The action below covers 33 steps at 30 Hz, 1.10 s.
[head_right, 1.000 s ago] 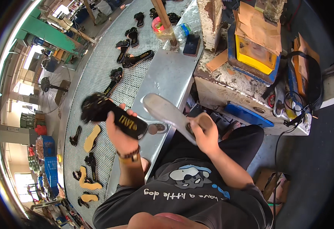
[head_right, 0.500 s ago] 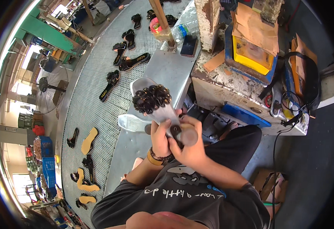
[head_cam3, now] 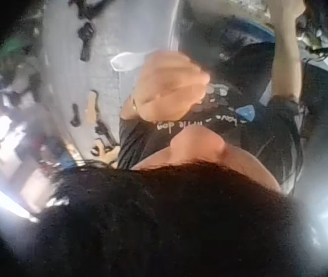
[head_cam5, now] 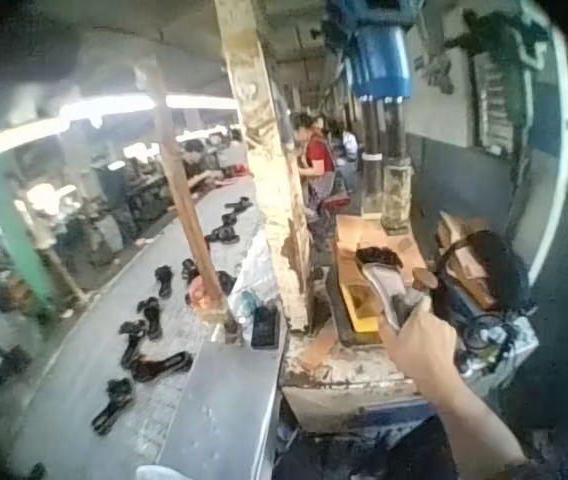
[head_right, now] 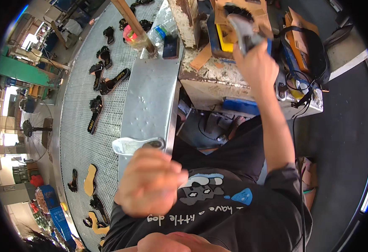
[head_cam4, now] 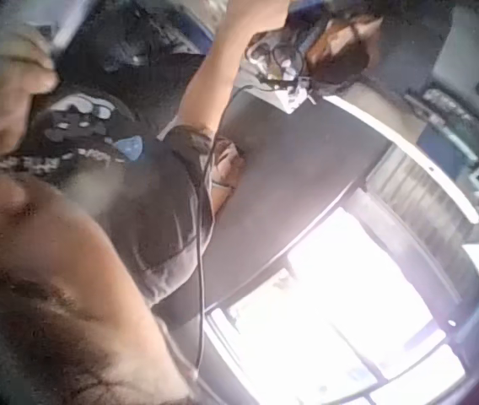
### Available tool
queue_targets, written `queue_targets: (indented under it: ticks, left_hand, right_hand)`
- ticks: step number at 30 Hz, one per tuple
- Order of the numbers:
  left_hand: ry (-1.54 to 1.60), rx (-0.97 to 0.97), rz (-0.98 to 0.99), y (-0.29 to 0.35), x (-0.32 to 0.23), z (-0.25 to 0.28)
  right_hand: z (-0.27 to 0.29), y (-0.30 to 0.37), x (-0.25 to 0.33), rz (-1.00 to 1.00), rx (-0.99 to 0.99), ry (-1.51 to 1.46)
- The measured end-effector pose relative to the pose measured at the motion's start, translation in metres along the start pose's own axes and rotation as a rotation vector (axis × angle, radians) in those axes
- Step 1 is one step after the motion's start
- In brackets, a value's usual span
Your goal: The person repeatedly picks up sandals from the conveyor, fits each sandal onto a metal shoe last, and presses it into a machine.
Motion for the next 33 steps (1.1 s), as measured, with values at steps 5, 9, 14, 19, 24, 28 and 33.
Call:
queue_targets:
  ticks: [5, 9, 14, 19, 24, 28, 33]
  left_hand:
    - [-0.118, -0.023, 0.047, -0.065, -0.035, -0.003]
    - [0.078, -0.563, -0.168, -0.053, -0.001, -0.007]
    - [0.182, -0.010, -0.040, -0.058, 0.001, 0.010]
    - [-0.299, 0.316, -0.079, -0.023, 0.061, 0.014]
    - [-0.639, -0.150, 0.772, 0.180, 0.266, 0.239]
    - [-1.540, 0.027, 1.164, 0.380, 0.304, 0.417]
    - [-1.161, 0.406, 1.747, 0.425, 0.344, 0.389]
  right_hand:
    - [-0.040, -0.073, 0.000, -0.027, 0.045, 0.217]
    - [-0.053, -0.098, 0.015, 0.108, -0.035, 0.153]
    - [-0.073, -0.132, -0.011, 0.177, -0.005, 0.336]
    - [-0.014, -0.076, -0.007, 0.178, -0.449, 0.177]
    - [-0.018, 0.044, -0.010, 0.440, -0.567, -0.193]
    - [-0.019, 0.066, -0.032, 0.293, -0.416, -0.343]
    - [0.009, 0.029, -0.067, 0.211, -0.488, -0.358]
Point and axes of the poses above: each hand's wrist, its own y-axis away from the middle knuckle, its own z-axis out of the back of the hand, x = y × z, the point moved 7 cm from there along -y, towards the middle knuckle
